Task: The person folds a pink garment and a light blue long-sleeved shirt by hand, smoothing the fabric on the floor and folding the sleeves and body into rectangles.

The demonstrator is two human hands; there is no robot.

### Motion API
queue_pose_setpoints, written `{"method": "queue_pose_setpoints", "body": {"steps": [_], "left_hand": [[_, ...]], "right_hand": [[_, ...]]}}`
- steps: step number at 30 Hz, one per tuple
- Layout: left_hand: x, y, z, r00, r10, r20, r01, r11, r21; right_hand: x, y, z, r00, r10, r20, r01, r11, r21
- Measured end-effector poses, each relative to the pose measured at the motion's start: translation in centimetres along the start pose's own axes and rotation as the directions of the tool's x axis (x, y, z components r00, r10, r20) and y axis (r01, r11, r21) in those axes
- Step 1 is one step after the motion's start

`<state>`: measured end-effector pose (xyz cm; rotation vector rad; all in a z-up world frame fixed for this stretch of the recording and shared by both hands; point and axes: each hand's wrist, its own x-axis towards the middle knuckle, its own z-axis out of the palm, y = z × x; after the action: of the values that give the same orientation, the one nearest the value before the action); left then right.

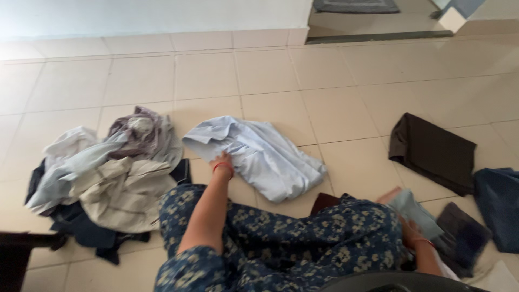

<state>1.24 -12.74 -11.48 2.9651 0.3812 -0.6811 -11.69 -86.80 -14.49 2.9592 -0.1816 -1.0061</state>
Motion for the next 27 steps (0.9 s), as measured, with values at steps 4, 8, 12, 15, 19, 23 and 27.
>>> {"method": "queue_pose_setpoints", "body": {"steps": [4, 8, 12, 15, 19, 23, 27], "left_hand": [[0.2, 0.1, -0.6, 0.966, 0.131, -0.222, -0.158, 0.982, -0.108], [-1.0, 1.2, -1.3, 0.982, 0.124, -0.142, -0.123, 0.992, 0.009], [-2.5, 0.4, -5.4, 0.898, 0.085, -0.431, -0.158, 0.978, -0.135], [-5.7, -2.2, -9.2, 0.707, 0.084, -0.702, -0.309, 0.93, -0.199], [-11.0, -5.1, -13.4, 0.424, 0.147, -0.894, -0.693, 0.688, -0.215], [-14.8, -3.9, -16.7, 0.45, 0.216, -0.866, -0.78, 0.567, -0.264], [-17.6, -2.8, -17.9, 0.315, 0.278, -0.907, -0.849, 0.509, -0.138]], "right_hand": [[-1.5, 1.9, 2.4, 0.995, 0.072, 0.068, -0.07, 0.997, -0.023], [-2.2, -0.1, 0.0, 0.984, 0.129, 0.121, -0.116, 0.987, -0.112], [-4.9, -5.3, -5.4, 0.95, 0.278, -0.14, -0.273, 0.961, 0.053], [-10.1, -13.4, -10.7, 0.915, 0.293, -0.278, -0.202, 0.928, 0.314], [-12.1, -23.6, -11.6, 0.968, 0.106, -0.228, 0.081, 0.728, 0.681], [-11.1, -36.0, -12.5, 0.691, -0.481, -0.54, 0.701, 0.628, 0.337], [-11.8, -46.2, -15.4, 0.536, -0.586, -0.608, 0.844, 0.396, 0.362]]}}
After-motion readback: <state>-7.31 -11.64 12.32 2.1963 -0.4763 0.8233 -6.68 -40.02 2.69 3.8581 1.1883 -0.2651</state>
